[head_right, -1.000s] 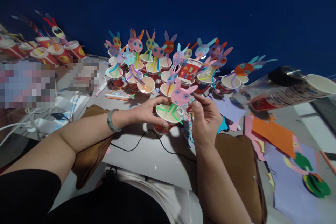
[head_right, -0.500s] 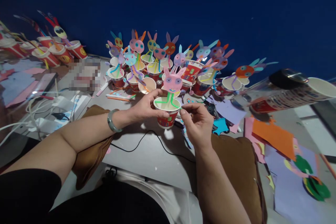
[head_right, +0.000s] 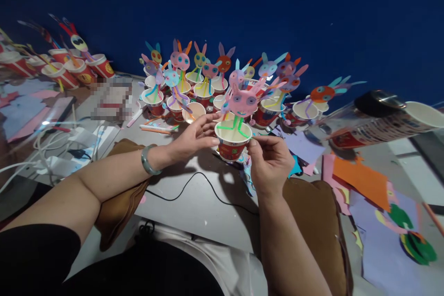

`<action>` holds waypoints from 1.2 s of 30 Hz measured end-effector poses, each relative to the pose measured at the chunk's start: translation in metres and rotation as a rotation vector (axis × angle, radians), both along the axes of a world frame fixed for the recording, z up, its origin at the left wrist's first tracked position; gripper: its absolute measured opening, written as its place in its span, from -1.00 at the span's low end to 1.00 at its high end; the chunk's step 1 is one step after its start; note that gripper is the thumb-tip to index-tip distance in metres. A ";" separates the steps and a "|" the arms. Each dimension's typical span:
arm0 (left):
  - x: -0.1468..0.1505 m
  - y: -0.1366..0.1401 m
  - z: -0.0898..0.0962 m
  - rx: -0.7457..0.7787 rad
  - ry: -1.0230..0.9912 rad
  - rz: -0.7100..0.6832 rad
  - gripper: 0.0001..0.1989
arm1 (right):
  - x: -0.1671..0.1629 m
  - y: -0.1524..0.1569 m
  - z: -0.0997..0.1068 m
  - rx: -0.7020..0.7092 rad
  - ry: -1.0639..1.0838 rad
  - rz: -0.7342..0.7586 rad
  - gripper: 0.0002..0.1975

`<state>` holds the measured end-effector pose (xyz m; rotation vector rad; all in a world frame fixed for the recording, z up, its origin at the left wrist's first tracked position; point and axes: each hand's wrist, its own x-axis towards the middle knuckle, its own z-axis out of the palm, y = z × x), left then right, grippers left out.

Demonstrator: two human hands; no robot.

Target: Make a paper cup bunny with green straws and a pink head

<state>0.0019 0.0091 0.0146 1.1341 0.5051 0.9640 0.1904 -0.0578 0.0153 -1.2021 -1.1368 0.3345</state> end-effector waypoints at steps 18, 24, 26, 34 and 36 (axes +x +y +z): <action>-0.002 0.007 -0.004 -0.069 0.066 0.039 -0.72 | -0.004 0.000 0.003 -0.024 -0.002 -0.010 -0.80; -0.002 0.005 -0.002 -0.060 0.089 0.073 -0.79 | -0.006 -0.001 0.004 -0.015 0.004 0.007 -0.78; -0.002 0.006 -0.001 -0.068 0.088 0.073 -0.80 | -0.006 -0.001 0.004 -0.021 0.001 0.007 -0.78; -0.002 0.007 -0.002 -0.064 0.068 0.057 -0.78 | -0.002 -0.001 0.001 -0.051 0.038 0.033 -0.85; -0.002 0.007 -0.002 -0.056 0.064 0.052 -0.78 | -0.001 0.000 -0.001 -0.052 0.058 0.043 -0.85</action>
